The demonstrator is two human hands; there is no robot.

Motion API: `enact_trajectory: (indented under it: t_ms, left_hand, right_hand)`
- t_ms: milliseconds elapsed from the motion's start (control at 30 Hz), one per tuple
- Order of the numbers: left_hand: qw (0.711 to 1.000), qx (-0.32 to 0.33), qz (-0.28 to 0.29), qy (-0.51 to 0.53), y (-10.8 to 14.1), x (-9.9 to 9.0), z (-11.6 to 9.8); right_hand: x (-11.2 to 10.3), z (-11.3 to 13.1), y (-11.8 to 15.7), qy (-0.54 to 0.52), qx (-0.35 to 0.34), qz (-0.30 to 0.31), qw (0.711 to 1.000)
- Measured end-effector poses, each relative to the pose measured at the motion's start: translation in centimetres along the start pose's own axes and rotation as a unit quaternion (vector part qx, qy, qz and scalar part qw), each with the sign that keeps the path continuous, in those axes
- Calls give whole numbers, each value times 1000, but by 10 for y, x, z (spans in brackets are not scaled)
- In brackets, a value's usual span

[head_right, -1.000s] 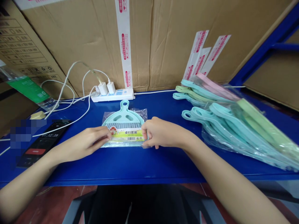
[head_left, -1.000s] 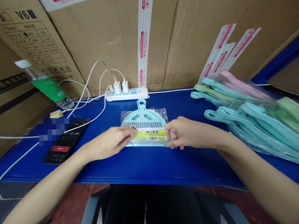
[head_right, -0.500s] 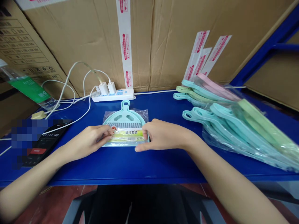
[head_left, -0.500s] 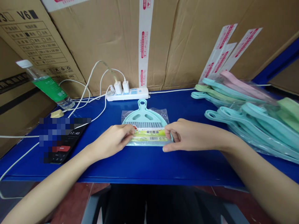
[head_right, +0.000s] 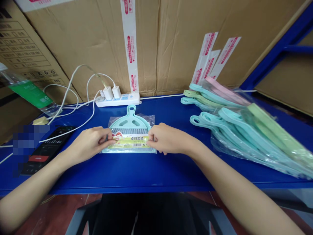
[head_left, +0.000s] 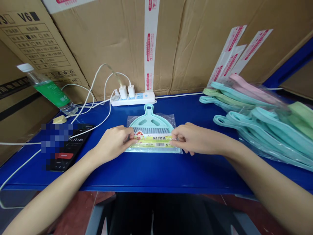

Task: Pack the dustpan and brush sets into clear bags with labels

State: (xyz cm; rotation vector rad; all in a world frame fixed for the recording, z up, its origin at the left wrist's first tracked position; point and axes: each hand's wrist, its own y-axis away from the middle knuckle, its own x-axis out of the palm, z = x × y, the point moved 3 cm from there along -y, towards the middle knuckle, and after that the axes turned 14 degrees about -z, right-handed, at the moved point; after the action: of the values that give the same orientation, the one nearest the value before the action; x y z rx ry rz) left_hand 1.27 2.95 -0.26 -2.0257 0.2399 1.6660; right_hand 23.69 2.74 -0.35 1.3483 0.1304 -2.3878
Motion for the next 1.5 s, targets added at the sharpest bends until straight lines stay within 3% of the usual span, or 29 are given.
enact_trajectory:
  t_ms: [100, 267, 400, 867, 1067, 1300, 1500]
  left_hand:
    - [999, 12, -4, 36, 0, 3, 1]
    - [996, 49, -29, 69, 1, 6, 4]
    - [993, 72, -34, 89, 1, 7, 3]
    - [993, 61, -30, 98, 1, 6, 3]
    - [997, 22, -9, 69, 0, 4, 2]
    - [1000, -17, 6, 10, 0, 0, 0]
    - [999, 27, -16, -13, 1, 0, -1]
  right_hand:
    - [1, 3, 0, 18, 17, -16, 1000]
    - [0, 10, 2, 157, -4, -84, 984]
    - [0, 12, 3, 213, -15, -101, 972]
    - [1, 10, -2, 142, -31, -120, 982]
    - [7, 10, -4, 150, -27, -142, 978]
    - [7, 9, -4, 145, -18, -116, 983]
    - [5, 5, -3, 137, -39, -119, 983]
